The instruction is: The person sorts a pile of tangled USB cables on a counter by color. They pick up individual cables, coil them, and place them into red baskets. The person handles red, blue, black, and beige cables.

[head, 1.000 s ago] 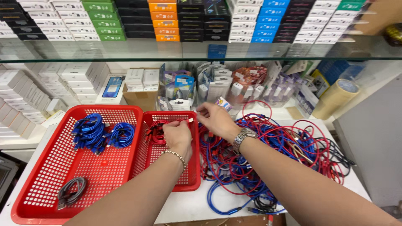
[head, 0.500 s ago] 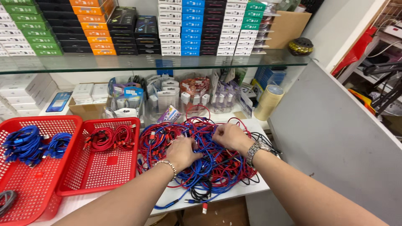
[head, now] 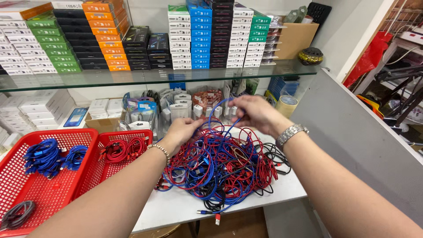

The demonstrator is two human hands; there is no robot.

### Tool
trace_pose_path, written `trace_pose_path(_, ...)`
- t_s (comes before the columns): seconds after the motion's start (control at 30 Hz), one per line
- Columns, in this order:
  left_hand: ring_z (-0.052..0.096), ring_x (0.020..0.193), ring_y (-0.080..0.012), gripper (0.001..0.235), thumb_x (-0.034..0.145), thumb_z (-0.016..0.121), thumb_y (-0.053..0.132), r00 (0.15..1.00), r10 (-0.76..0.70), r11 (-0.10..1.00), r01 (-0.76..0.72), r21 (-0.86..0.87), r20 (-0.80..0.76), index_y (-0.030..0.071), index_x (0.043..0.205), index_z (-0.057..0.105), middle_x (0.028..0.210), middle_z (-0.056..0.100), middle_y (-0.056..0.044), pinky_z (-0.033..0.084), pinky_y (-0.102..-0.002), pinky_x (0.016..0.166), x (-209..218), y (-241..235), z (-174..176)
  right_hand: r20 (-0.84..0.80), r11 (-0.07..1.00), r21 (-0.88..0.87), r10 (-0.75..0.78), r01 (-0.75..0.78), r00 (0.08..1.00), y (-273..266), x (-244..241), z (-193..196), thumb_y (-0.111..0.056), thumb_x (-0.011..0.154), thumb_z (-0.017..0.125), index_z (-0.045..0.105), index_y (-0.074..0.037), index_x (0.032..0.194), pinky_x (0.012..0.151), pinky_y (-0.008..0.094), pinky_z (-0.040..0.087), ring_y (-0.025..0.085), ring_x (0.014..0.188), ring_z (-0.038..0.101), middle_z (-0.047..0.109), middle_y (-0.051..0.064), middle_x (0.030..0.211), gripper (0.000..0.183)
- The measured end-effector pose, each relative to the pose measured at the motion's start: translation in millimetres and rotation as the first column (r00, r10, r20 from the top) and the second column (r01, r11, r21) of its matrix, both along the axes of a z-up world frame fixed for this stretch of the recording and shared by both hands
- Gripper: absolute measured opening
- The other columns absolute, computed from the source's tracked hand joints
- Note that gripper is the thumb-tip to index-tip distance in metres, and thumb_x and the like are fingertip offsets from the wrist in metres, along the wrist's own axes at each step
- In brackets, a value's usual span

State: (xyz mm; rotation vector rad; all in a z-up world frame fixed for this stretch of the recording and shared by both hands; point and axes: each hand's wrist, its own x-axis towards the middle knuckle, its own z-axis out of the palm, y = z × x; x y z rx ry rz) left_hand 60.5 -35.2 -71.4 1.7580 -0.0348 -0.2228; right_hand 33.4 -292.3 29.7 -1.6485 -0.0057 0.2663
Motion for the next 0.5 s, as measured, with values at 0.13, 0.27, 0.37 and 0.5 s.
trace_pose_path(0.13, 0.07, 0.082, -0.0172, 0.036, 0.093, 0.071, 0.034, 0.986, 0.106, 0.957, -0.136, 0.257, 0.128, 0.002, 0.109, 0.074, 0.095, 0.076, -0.009, 0.056, -0.034, 0.076, -19.2, 14.5, -7.5, 0.197, 0.954, 0.178, -0.273, 0.24, 0.942, -12.4, 6.2, 36.0, -0.023, 0.105, 0.048, 0.058, -0.003, 0.113, 0.071, 0.04, 0.062, 0.023, 0.075, 0.069, 0.056, 0.004, 0.073, 0.023)
trace_pose_path(0.27, 0.068, 0.094, -0.0115, 0.034, 0.093, 0.065, 0.03, 0.892, -0.116, 0.983, 0.041, 0.178, 0.436, 0.008, 0.118, 0.074, 0.105, 0.076, -0.006, 0.053, -0.033, 0.086, -25.2, -12.7, -13.6, 0.181, 0.905, 0.341, -0.329, 0.254, 0.927, -12.2, 2.7, 47.5, -0.019, 0.106, 0.045, 0.052, -0.003, 0.11, 0.079, 0.044, 0.064, 0.029, 0.084, 0.069, 0.057, 0.006, 0.076, 0.018)
trace_pose_path(0.37, 0.064, 0.088, -0.0105, 0.032, 0.098, 0.061, 0.033, 0.897, -0.336, 0.94, 0.339, 0.041, 0.286, 0.01, 0.118, 0.07, 0.097, 0.075, -0.005, 0.051, -0.031, 0.083, -29.6, -47.5, -5.6, 0.186, 0.84, 0.487, -0.366, 0.238, 0.912, -18.8, -1.6, 57.5, -0.019, 0.106, 0.044, 0.051, -0.004, 0.11, 0.086, 0.044, 0.064, 0.031, 0.094, 0.071, 0.058, 0.008, 0.084, 0.017)
trace_pose_path(0.5, 0.057, 0.069, -0.0109, 0.033, 0.102, 0.053, 0.031, 0.899, -0.437, 0.885, 0.438, -0.157, 0.038, 0.006, 0.11, 0.073, 0.074, 0.05, 0.004, 0.054, -0.03, 0.07, -34.7, -53.1, 15.2, 0.159, 0.693, 0.666, -0.494, 0.276, 0.855, -45.2, -12.8, 67.4, -0.019, 0.107, 0.043, 0.046, -0.002, 0.114, 0.094, 0.047, 0.058, 0.036, 0.106, 0.07, 0.058, 0.017, 0.105, 0.019)
